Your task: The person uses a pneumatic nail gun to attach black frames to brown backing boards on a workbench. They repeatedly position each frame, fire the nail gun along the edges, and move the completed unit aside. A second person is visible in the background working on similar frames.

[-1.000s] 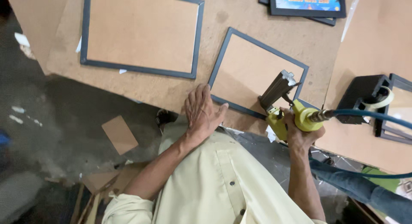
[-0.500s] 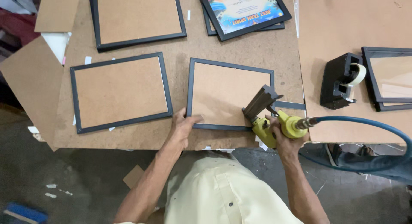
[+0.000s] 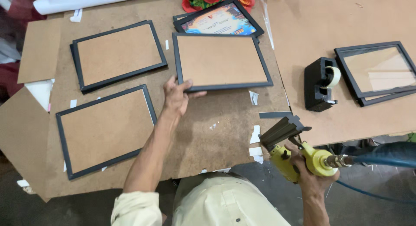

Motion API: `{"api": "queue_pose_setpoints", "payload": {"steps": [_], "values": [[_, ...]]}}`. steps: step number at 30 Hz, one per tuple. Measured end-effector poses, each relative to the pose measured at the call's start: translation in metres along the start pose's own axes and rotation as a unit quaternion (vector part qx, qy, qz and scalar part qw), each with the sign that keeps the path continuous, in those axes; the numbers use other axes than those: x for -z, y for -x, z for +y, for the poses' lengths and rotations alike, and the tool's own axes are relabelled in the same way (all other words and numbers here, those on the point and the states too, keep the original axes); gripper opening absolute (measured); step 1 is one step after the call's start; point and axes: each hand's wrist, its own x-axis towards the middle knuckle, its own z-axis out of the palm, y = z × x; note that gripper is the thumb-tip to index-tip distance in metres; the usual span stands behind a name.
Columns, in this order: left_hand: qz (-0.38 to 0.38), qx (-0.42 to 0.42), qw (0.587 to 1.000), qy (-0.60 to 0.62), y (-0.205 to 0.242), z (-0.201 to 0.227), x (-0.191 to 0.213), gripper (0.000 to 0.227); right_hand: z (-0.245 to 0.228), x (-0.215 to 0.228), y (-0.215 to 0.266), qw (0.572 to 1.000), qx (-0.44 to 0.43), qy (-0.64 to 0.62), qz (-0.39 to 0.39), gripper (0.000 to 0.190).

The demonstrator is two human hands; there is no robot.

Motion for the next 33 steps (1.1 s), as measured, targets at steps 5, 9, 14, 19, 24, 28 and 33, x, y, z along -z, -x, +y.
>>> {"api": "queue_pose_setpoints", "payload": {"steps": [5,9,14,19,24,28,33], "values": [[-0.009,-0.03,0.999,-0.007,-0.139,-0.012,-0.011,0.041,0.012,0.001,0.024,0.999,-0.05,-0.018,0.009,0.034],[0.002,-0.028,1.0,-0.008,-0.208,-0.032,0.008,0.043,0.002,0.003,0.035,0.998,-0.062,-0.006,0.012,0.033],[0.132,-0.025,0.913,-0.385,-0.219,-0.038,0.035,0.036,-0.023,-0.024,0.032,0.998,-0.009,-0.008,-0.066,0.029],[-0.013,-0.235,0.708,-0.665,-0.098,0.061,0.108,0.062,-0.049,-0.08,0.035,0.99,-0.012,-0.078,-0.119,0.035],[-0.04,-0.186,0.571,-0.798,0.05,0.181,0.255,0.063,-0.097,-0.165,0.058,0.948,-0.119,-0.264,-0.135,0.041],[-0.151,-0.191,0.46,-0.854,0.104,0.17,0.311,0.075,-0.137,-0.249,0.072,0.985,0.043,-0.019,-0.163,0.035],[-0.223,-0.213,0.443,-0.842,0.068,0.143,0.286,0.072,-0.181,-0.351,0.071,0.972,0.079,-0.136,-0.173,0.025]]}}
